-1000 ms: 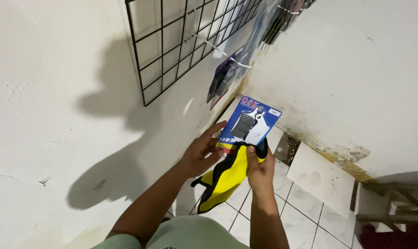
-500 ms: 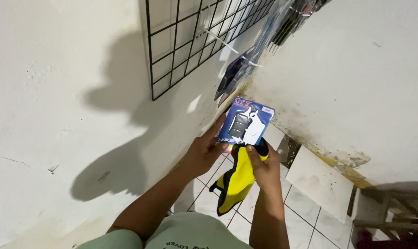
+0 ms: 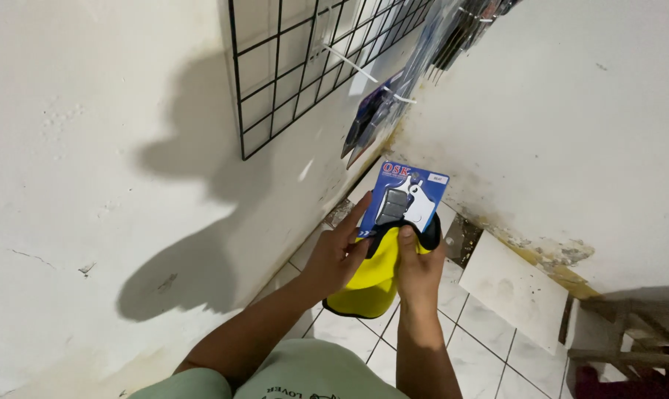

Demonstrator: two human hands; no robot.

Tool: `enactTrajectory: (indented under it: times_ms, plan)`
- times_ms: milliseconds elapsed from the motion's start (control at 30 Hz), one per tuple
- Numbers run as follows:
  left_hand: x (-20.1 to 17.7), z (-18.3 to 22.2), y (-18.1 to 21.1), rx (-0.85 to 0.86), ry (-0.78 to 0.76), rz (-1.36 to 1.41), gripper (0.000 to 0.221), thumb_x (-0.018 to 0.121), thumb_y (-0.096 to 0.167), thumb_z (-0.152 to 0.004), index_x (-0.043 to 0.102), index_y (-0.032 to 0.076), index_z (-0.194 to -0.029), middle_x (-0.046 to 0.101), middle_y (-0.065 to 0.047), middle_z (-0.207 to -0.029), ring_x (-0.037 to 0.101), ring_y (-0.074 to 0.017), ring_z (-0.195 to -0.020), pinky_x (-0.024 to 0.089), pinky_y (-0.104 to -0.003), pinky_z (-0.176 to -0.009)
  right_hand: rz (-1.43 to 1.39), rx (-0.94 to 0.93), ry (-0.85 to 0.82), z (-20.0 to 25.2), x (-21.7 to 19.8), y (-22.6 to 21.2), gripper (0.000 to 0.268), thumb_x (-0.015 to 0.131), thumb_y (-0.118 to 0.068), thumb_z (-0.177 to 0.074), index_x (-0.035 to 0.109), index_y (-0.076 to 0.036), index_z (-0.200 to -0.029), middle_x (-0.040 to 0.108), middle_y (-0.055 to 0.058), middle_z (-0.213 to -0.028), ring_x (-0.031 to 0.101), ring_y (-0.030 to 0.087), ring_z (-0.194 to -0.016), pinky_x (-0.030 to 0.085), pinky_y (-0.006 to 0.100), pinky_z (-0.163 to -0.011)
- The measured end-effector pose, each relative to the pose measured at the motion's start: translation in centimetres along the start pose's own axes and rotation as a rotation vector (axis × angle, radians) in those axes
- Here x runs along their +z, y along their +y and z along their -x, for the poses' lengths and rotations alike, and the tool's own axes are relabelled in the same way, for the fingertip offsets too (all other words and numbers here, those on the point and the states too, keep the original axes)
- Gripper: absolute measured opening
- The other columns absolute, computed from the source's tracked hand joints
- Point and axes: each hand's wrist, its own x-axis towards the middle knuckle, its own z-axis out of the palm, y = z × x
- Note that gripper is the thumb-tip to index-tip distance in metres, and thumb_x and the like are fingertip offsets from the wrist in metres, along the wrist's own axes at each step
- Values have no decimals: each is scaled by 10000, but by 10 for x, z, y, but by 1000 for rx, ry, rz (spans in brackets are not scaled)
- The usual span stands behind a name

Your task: Wiping a package of brake pads with a microfiber cloth.

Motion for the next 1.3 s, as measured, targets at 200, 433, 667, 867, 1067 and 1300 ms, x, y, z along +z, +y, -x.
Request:
enactTrajectory:
  times_ms: [200,433,667,867,1067,1300]
  plan:
    - [3,2,10,45,42,-52,784,489,-143,-882,351,126,-1605,567,-39,-609,423,-74,-515,383,-232,-472,-26,63,-192,0,-14,-17,580,719,-140,-876,528,-11,-1407,664,193,-1231,610,300,-1189,451,542,-1077]
    - [10,7,19,20,-20,-141,823,483,-99,-894,217,120,-1641,554,-46,-600,432,-97,-485,430,-258,-499,64,-87,-42,2,-24,19,624,665,77,-796,514,2,-1397,661,168,-1214,568,234,-1167,475,461,-1053]
    - [12,14,17,35,-48,-205,756,509,-19,-910,316,165,-1617,724,-158,-827,624,-168,-575,515,-292,-523,138,-312,46,8,-17,0,796,705,80,-731,418,12,-1470,583,223,-1289,537,251,-1233,399,451,-1130]
    - [17,14,27,83,-48,-277,677,544,64,-948,361,176,-1590,747,-243,-1072,740,-398,-827,639,-406,-669,71,-308,40,2,-21,-8,826,649,120,-688,431,-27,-1471,591,169,-1252,536,201,-1192,433,397,-1107]
    - [14,16,30,103,-43,-277,653,568,83,-952,388,180,-1572,748,-230,-1070,750,-380,-816,643,-405,-631,106,-379,34,2,-20,-21,927,633,105,-656,343,-3,-1529,493,239,-1399,431,256,-1339,309,417,-1198]
    - [11,15,39,118,-65,-300,657,578,83,-947,394,175,-1571,757,-244,-985,740,-424,-781,640,-438,-659,160,-394,-9,3,-16,-32,1069,572,158,-623,236,-40,-1618,414,264,-1514,384,307,-1428,287,443,-1236]
